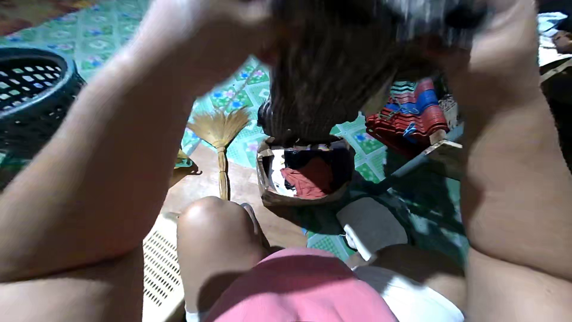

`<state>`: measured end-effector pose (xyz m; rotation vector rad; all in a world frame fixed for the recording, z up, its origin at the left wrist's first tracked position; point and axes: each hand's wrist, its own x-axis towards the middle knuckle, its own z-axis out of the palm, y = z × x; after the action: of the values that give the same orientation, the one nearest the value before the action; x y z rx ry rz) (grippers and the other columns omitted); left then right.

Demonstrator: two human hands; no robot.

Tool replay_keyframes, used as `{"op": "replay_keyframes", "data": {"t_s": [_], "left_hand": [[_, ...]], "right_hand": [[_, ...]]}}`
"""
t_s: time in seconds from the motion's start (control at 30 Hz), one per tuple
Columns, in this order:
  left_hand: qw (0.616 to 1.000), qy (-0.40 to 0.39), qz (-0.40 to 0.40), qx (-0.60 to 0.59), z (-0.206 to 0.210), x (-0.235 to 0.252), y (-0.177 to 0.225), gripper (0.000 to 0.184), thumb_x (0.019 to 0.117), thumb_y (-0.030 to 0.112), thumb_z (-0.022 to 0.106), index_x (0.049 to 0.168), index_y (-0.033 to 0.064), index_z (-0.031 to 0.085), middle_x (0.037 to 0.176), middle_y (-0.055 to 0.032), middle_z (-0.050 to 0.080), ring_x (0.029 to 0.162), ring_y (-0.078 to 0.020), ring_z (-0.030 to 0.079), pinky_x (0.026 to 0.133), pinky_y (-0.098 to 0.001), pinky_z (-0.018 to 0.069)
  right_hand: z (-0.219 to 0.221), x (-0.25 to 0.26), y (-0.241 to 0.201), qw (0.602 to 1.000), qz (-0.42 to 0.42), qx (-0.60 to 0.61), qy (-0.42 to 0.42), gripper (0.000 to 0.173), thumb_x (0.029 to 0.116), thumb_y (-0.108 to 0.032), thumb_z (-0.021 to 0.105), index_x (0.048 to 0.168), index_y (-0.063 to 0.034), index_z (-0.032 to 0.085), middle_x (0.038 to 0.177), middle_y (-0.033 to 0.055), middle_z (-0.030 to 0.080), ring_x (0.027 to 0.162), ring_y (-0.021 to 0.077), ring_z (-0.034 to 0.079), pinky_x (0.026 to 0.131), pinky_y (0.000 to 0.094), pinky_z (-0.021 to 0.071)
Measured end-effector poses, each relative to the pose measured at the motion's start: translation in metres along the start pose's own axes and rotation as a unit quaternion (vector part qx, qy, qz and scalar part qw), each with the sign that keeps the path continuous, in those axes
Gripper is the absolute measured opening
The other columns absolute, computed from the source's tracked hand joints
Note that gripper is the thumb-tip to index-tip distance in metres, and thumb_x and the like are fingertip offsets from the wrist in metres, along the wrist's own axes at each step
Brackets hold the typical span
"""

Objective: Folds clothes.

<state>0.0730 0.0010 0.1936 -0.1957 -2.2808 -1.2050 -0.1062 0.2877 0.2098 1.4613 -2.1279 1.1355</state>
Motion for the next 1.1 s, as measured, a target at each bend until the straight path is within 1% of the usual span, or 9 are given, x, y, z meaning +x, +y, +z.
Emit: {"op": "replay_keyframes", "data": {"t_s": [0.07, 0.2, 0.37, 0.5, 0.6, 0.73, 0.83, 0.97, 1.1], "left_hand": [[0.986, -0.136, 0.035, 0.085, 0.018, -0.048, -0.009, 0.015, 0.0907, 0.022, 0.073, 0.102, 0.0137, 0.068, 0.087, 0.0063, 0.066, 0.075, -0.0022, 0.063, 0.068, -0.0254, 0.0571], [0.919, -0.389, -0.060, 0.039, 0.089, -0.136, -0.072, 0.020, 0.0946, 0.023, 0.072, 0.107, 0.0073, 0.069, 0.090, -0.0078, 0.069, 0.079, -0.0200, 0.067, 0.073, -0.0462, 0.0572], [0.855, -0.498, -0.143, 0.006, 0.137, -0.179, -0.118, 0.028, 0.0977, 0.027, 0.069, 0.112, 0.0028, 0.067, 0.096, -0.0157, 0.069, 0.089, -0.0302, 0.068, 0.083, -0.0549, 0.0547], [0.867, -0.440, -0.235, 0.009, 0.127, -0.134, -0.146, 0.030, 0.0985, 0.027, 0.069, 0.113, 0.0012, 0.067, 0.100, -0.0166, 0.069, 0.092, -0.0294, 0.067, 0.087, -0.0559, 0.0531], [0.916, -0.202, -0.345, -0.036, 0.125, -0.102, -0.192, 0.030, 0.1000, 0.020, 0.064, 0.123, 0.0015, 0.064, 0.111, -0.0178, 0.069, 0.097, -0.0270, 0.069, 0.091, -0.0510, 0.0561], [0.913, -0.010, -0.404, 0.052, 0.125, -0.094, -0.260, 0.087, 0.0887, 0.027, 0.081, 0.159, 0.0131, 0.030, 0.156, -0.0268, 0.038, 0.125, -0.0448, 0.057, 0.099, -0.0631, 0.0507], [0.885, -0.109, -0.433, 0.129, 0.124, -0.105, -0.290, 0.085, 0.0847, 0.033, 0.085, 0.154, 0.0101, 0.040, 0.151, -0.0327, 0.040, 0.128, -0.0504, 0.053, 0.101, -0.0683, 0.0464], [0.868, -0.311, -0.341, 0.181, 0.153, -0.123, -0.314, 0.055, 0.0853, 0.032, 0.082, 0.133, 0.0102, 0.065, 0.137, -0.0274, 0.058, 0.129, -0.0475, 0.054, 0.104, -0.0690, 0.0436], [0.814, -0.457, -0.267, 0.239, 0.194, -0.141, -0.312, 0.053, 0.0888, 0.029, 0.075, 0.140, 0.0216, 0.063, 0.150, -0.0188, 0.051, 0.140, -0.0451, 0.044, 0.106, -0.0711, 0.0391]], "right_hand": [[0.002, -0.038, 0.027, 0.982, -0.077, 0.087, -0.151, 0.018, 0.0924, -0.028, 0.068, 0.100, -0.0115, 0.068, 0.127, -0.0001, 0.064, 0.126, 0.0112, 0.056, 0.108, 0.0334, 0.0478], [0.046, -0.136, 0.066, 0.931, -0.023, 0.058, -0.359, 0.012, 0.0825, -0.016, 0.072, 0.093, -0.0135, 0.078, 0.101, -0.0016, 0.074, 0.103, 0.0130, 0.068, 0.093, 0.0388, 0.0573], [0.111, -0.188, 0.090, 0.785, 0.143, 0.059, -0.600, 0.018, 0.0920, -0.002, 0.069, 0.110, 0.0002, 0.070, 0.104, 0.0192, 0.071, 0.099, 0.0353, 0.069, 0.088, 0.0600, 0.0532], [0.136, -0.143, 0.116, 0.810, 0.204, 0.045, -0.547, 0.038, 0.0873, 0.003, 0.071, 0.125, -0.0037, 0.068, 0.121, 0.0172, 0.070, 0.112, 0.0326, 0.067, 0.099, 0.0597, 0.0503], [0.165, -0.095, 0.147, 0.851, 0.253, 0.022, -0.460, 0.050, 0.0849, 0.007, 0.072, 0.133, -0.0050, 0.063, 0.128, 0.0180, 0.067, 0.119, 0.0333, 0.064, 0.103, 0.0591, 0.0494], [0.223, -0.086, 0.190, 0.911, 0.345, -0.094, -0.207, 0.083, 0.0854, -0.025, 0.083, 0.156, -0.0151, 0.041, 0.148, 0.0223, 0.053, 0.136, 0.0474, 0.048, 0.106, 0.0717, 0.0405], [0.251, -0.111, 0.197, 0.899, 0.386, -0.079, -0.189, 0.081, 0.0883, -0.030, 0.081, 0.156, -0.0107, 0.041, 0.151, 0.0240, 0.049, 0.141, 0.0465, 0.044, 0.113, 0.0666, 0.0383], [0.282, -0.188, 0.211, 0.821, 0.407, -0.053, -0.396, 0.080, 0.0843, -0.029, 0.085, 0.154, -0.0142, 0.047, 0.153, 0.0247, 0.046, 0.143, 0.0464, 0.041, 0.114, 0.0655, 0.0378], [0.303, -0.232, 0.206, 0.782, 0.417, -0.096, -0.454, 0.099, 0.0734, -0.015, 0.087, 0.159, -0.0281, 0.040, 0.170, 0.0170, 0.019, 0.148, 0.0499, 0.029, 0.109, 0.0714, 0.0382]]}}
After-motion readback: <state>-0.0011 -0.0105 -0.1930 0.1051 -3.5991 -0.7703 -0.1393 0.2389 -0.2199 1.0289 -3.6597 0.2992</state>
